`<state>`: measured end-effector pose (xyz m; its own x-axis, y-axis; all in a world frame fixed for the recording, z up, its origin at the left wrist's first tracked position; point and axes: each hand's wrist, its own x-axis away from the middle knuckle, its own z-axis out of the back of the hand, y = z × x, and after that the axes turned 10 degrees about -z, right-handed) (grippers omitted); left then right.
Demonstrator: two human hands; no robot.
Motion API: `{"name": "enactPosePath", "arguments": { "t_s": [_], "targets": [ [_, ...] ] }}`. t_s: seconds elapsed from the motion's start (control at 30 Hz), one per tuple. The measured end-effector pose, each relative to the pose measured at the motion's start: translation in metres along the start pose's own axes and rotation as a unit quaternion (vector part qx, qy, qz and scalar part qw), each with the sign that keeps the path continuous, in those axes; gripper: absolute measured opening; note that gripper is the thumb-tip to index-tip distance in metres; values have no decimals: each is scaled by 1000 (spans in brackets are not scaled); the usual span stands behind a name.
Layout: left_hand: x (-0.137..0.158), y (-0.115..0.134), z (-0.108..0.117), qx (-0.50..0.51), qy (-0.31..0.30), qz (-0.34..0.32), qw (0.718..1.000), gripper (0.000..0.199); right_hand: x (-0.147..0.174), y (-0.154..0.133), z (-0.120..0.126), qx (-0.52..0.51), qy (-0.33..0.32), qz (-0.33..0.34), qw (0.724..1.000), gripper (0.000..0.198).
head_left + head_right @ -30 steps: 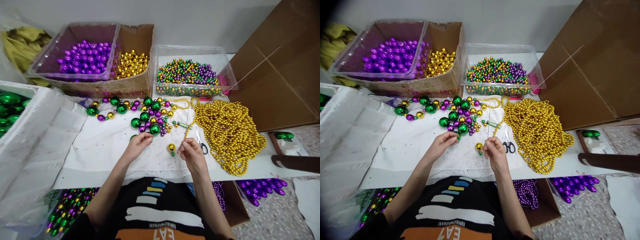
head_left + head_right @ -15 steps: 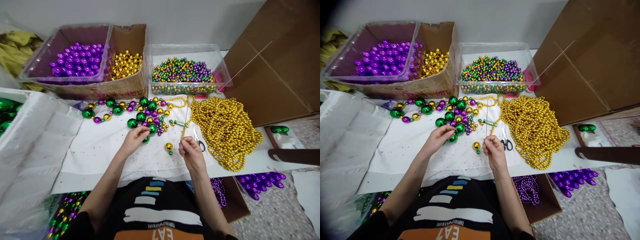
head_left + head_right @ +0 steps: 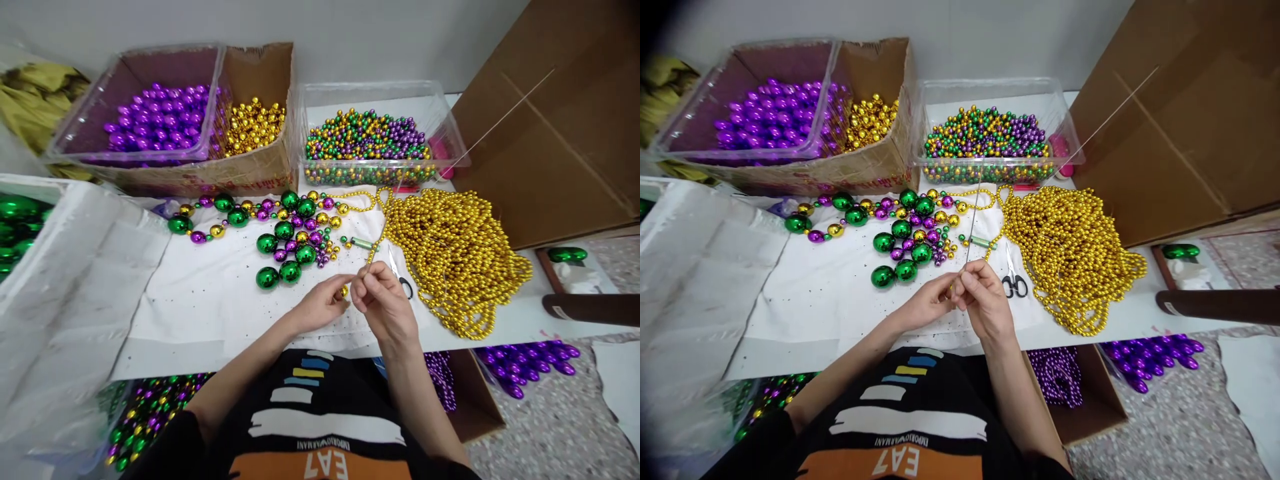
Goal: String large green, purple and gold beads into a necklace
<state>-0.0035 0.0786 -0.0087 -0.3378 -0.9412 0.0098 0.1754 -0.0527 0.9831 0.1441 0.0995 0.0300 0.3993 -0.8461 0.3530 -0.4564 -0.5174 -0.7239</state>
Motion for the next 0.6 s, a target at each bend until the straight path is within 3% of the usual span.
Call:
{"name": "enactPosePath", "arguments": {
  "t_s": [0.1,0.23,0.5,0.6],
  "targets": [
    [4,-5,-2,-19,-23,30,999,21,6,-7,2,15,2,3,1000,18],
    [6,-10,16,-20,28,71,997,38,8,-7,14,39,55,7,998,16],
    [-28,-6,74,-131,163,4,978,25,5,12,28,32,103,-11,994,22],
    [-33,-7,86,-179,199,-5,964,23,3,13,31,33,110,-12,993,22]
  ]
}}
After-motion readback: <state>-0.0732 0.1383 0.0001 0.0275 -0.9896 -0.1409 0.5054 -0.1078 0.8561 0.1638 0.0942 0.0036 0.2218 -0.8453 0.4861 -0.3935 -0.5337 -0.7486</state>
